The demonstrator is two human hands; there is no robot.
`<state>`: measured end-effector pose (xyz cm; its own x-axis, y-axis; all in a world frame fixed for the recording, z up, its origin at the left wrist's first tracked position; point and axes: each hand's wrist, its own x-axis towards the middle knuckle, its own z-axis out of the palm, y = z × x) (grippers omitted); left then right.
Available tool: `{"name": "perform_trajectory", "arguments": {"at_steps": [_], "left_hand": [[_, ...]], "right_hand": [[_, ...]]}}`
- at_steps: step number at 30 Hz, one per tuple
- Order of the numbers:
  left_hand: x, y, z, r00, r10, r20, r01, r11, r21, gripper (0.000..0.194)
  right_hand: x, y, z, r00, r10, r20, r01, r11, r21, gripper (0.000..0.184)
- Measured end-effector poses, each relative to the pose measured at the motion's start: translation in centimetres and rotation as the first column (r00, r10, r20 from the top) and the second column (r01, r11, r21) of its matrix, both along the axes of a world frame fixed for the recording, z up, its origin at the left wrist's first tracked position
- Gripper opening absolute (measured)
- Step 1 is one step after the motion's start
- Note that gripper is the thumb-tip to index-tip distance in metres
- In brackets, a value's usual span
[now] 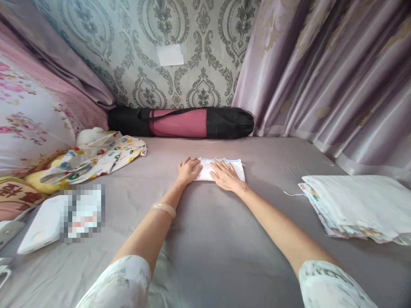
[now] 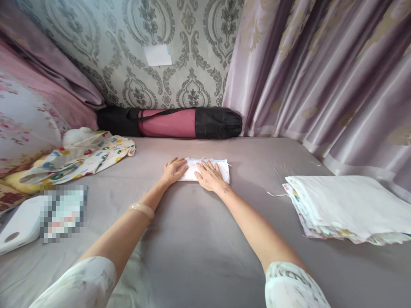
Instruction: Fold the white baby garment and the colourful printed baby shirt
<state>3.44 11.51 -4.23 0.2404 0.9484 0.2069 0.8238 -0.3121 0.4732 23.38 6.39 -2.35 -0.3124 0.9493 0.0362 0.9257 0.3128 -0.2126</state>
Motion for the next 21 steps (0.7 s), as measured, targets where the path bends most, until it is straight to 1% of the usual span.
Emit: {"name": "perform_trajectory", "arguments": {"at_steps": [4, 8, 12, 15, 16, 18, 19, 21], "left_hand": [[0.3, 0.4, -0.2, 0.990, 0.008, -0.141, -0.016, 0.998, -0.054, 0.049], [0.6, 0.2, -0.2, 0.965, 0.002, -0.262, -0.022, 0.997, -0.073, 0.055], [0.5, 0.4, 0.1, 0.949, -0.031, -0.315, -0.007, 0.993, -0.118, 0.058], [0.4, 0.6, 0.5, 0.945, -0.053, -0.324, 0.001, 0.987, -0.160, 0.058], [0.5, 0.5, 0.8, 0.944, -0.044, -0.327, -0.005, 0.989, -0.149, 0.057], [0.9, 0.1, 1.3, 0.943, -0.002, -0.332, -0.022, 0.997, -0.070, 0.055], [1.3, -0.3, 1.6, 0.943, 0.012, -0.331, -0.019, 1.000, -0.019, 0.054], [2.3, -1.1, 2.1, 0.943, -0.006, -0.331, 0.027, 0.998, 0.057, 0.053]], "right_hand": [[0.5, 0.2, 0.1, 1.000, -0.029, 0.004, 0.029, 1.000, -0.012, 0.061], [0.3, -0.1, -0.3, 0.998, -0.059, 0.023, 0.059, 0.998, 0.009, 0.061], [0.1, -0.1, -0.5, 0.998, -0.069, 0.012, 0.068, 0.997, 0.024, 0.061], [0.3, 0.2, -0.2, 0.998, -0.063, -0.009, 0.062, 0.998, -0.023, 0.062], [0.4, 0.3, 0.1, 0.998, -0.060, -0.027, 0.058, 0.996, -0.061, 0.062], [0.7, 0.5, 0.5, 0.994, -0.071, -0.081, 0.060, 0.989, -0.135, 0.063], [0.8, 0.6, 0.7, 0.991, -0.085, -0.107, 0.068, 0.987, -0.146, 0.064], [0.8, 0.6, 1.0, 0.986, -0.103, -0.130, 0.090, 0.991, -0.102, 0.063]]}}
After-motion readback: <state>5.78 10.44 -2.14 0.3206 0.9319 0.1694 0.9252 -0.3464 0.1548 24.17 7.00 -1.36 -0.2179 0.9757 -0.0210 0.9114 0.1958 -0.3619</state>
